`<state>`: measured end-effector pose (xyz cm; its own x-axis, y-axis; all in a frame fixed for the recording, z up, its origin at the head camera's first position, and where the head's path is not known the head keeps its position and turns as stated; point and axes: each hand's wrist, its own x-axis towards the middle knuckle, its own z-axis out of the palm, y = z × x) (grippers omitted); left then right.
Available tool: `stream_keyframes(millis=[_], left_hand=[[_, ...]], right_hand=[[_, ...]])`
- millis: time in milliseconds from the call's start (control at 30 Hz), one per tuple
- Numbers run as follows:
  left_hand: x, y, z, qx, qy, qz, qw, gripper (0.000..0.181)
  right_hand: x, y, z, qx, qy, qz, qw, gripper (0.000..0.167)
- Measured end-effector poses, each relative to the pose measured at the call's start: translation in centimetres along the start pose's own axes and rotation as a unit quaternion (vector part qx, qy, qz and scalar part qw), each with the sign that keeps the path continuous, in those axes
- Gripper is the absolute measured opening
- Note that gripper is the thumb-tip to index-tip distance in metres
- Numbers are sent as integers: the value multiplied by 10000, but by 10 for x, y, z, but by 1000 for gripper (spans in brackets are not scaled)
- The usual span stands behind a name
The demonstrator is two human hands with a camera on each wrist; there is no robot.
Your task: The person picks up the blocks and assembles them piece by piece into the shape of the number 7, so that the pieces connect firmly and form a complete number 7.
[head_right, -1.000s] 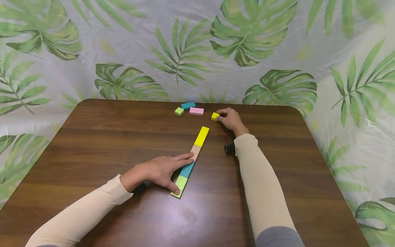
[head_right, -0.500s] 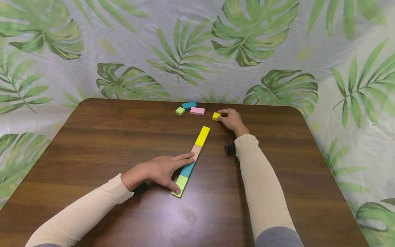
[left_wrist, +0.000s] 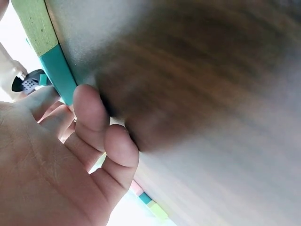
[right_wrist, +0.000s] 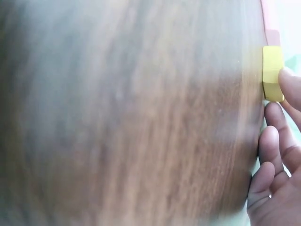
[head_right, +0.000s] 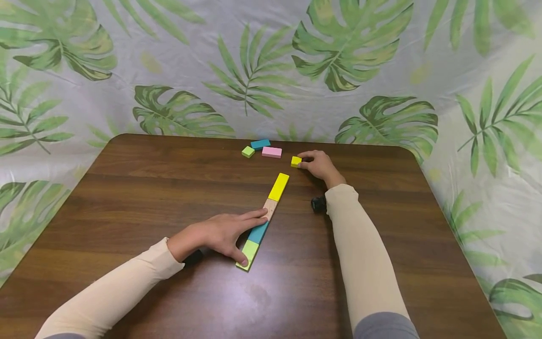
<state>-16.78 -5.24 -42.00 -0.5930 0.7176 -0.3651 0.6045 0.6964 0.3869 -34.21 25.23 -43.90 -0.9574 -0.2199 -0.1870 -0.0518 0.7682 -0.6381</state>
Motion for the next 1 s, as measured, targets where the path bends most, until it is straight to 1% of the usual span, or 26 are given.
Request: stream_keyframes(millis=[133, 267, 533, 833, 1000], left_hand=[[1, 0, 1, 10, 3, -12, 10000, 107], [2, -1, 1, 9, -26, -37, 10000, 107], [2, -2, 0, -37, -77, -78, 9999, 108], [2, -2, 1, -23, -34, -37, 10000, 107], [2, -2, 0, -30, -45, -17, 10000, 107]], right_hand=[[1, 2, -1, -98, -75, -87, 9999, 46], [-2, 0, -1, -183, -155, -125, 9996, 46], [-3, -7, 1, -167, -314, -284, 9990, 45], [-1, -10, 7, 55, -292, -110, 9995, 39], [0, -12, 11, 73, -246, -194, 9995, 37]])
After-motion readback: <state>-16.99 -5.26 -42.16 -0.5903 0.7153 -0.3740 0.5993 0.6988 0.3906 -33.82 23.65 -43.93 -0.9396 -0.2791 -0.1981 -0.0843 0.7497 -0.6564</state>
